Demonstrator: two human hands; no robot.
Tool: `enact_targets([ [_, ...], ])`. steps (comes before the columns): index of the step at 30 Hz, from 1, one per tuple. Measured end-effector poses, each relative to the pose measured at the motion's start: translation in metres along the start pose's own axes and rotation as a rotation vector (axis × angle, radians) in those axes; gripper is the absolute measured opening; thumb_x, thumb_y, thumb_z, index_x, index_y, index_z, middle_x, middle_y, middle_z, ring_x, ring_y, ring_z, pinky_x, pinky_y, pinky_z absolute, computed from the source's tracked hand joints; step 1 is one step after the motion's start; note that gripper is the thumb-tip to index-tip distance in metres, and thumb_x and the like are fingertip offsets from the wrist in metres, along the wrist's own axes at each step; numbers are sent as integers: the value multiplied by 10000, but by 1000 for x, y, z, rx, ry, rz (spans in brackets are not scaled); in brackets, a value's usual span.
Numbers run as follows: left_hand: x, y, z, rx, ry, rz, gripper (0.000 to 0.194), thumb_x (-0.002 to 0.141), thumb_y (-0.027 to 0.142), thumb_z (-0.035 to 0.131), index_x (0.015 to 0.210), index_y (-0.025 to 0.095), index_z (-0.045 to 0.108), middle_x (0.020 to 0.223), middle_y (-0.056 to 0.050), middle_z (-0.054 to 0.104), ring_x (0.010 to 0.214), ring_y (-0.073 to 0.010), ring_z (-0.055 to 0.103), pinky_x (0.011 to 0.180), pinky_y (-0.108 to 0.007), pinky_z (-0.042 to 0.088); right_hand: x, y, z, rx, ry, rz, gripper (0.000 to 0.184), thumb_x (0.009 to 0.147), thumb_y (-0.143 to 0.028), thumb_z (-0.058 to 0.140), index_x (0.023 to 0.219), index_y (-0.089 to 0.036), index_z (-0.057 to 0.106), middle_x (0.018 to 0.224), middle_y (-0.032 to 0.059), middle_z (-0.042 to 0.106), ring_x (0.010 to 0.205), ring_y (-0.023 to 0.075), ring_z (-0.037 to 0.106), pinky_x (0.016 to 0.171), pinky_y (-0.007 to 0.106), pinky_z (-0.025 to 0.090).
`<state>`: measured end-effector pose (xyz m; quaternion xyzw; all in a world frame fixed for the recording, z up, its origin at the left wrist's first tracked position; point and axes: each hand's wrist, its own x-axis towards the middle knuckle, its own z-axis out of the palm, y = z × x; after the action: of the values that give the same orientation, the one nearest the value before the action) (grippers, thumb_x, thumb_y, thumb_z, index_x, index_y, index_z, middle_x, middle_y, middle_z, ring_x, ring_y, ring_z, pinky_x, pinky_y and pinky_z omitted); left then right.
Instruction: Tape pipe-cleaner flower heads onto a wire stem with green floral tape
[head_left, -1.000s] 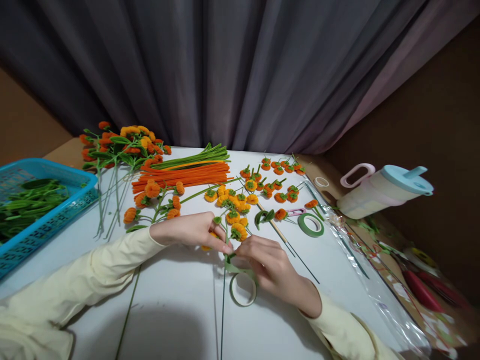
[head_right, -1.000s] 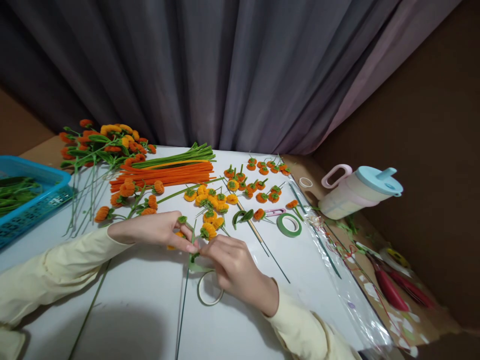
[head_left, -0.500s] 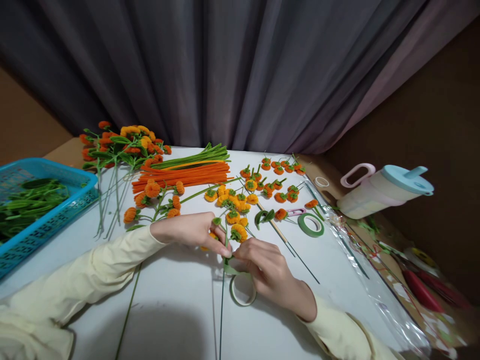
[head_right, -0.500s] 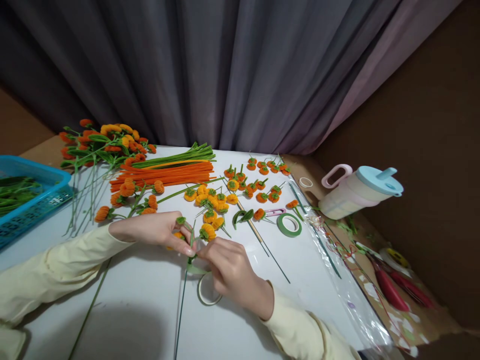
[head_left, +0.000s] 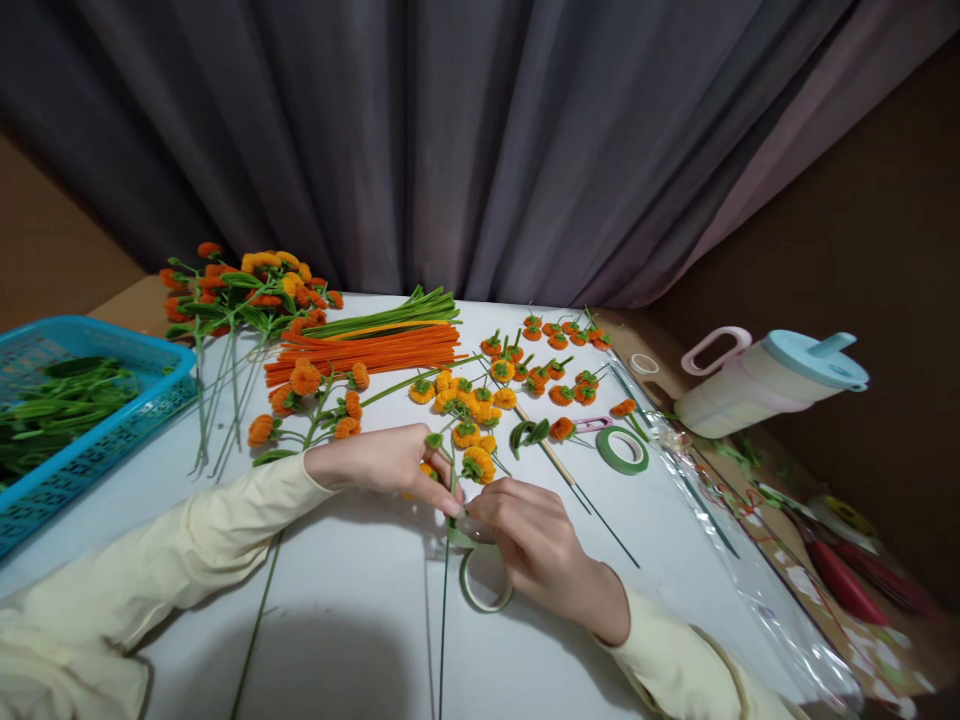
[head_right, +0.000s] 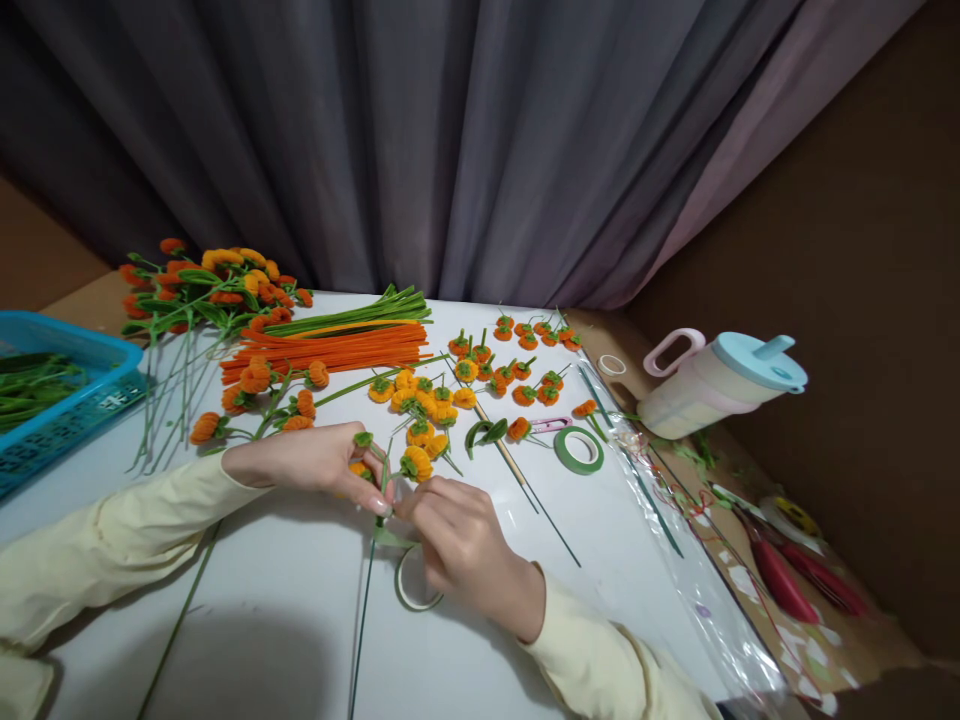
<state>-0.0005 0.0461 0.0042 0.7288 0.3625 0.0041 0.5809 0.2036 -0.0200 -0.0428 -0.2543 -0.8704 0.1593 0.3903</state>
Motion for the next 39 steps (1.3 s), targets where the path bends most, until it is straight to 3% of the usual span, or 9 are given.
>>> enact_targets([
  [17, 1, 1, -1, -17, -14, 17, 234, 671, 367, 717, 749, 146, 709, 618, 24, 612, 547, -89, 444, 510, -183, 322, -1, -1, 3, 49, 4, 39, 220, 822, -11, 409, 892, -150, 565, 657, 54, 605, 598, 166, 542, 537, 276, 436],
  [19, 1, 1, -1, -15, -13, 20, 223, 678, 358, 715, 746, 146, 709, 612, 24, 607, 551, -89, 441, 512, -181, 321, 0, -3, 0, 103, -12, 116, 190, 854, -47, 424, 912, -160, 565, 720, 63, 637, 632, 163, 577, 565, 271, 462],
  [23, 0, 3, -1, -2, 3, 11, 236, 691, 377, 709, 736, 145, 713, 589, 29, 584, 540, -83, 409, 506, -182, 308, 7, -7, -9, 390, -132, 427, 168, 870, -128, 501, 1029, -181, 511, 881, 73, 699, 754, 158, 660, 659, 257, 518],
  [27, -1, 4, -1, 0, 4, -1, 249, 686, 394, 711, 715, 146, 709, 568, 35, 559, 527, -81, 390, 491, -184, 292, 11, -8, -12, 614, -203, 588, 169, 855, -224, 565, 1003, -167, 506, 830, 69, 704, 732, 157, 657, 672, 269, 528],
  [32, -1, 4, 0, 4, 6, -4, 279, 695, 413, 698, 719, 135, 706, 574, 29, 546, 543, -89, 396, 500, -190, 292, 7, -8, -3, 393, -82, 452, 61, 883, -196, 516, 878, -169, 571, 780, 51, 671, 661, 132, 614, 609, 221, 486],
  [35, -1, 5, -1, 15, -4, -5, 304, 729, 425, 665, 755, 127, 712, 614, 18, 552, 573, -96, 407, 515, -190, 301, 5, -6, -6, 238, -76, 345, 113, 901, -177, 481, 850, -177, 581, 743, 41, 660, 605, 121, 584, 563, 207, 457],
  [39, -2, 8, -2, 54, 12, -44, 323, 784, 417, 604, 753, 118, 723, 541, 41, 440, 526, -83, 334, 477, -192, 265, 5, 2, -16, 91, -103, 276, 128, 872, -115, 478, 839, -175, 586, 722, 42, 656, 598, 127, 574, 562, 214, 441],
])
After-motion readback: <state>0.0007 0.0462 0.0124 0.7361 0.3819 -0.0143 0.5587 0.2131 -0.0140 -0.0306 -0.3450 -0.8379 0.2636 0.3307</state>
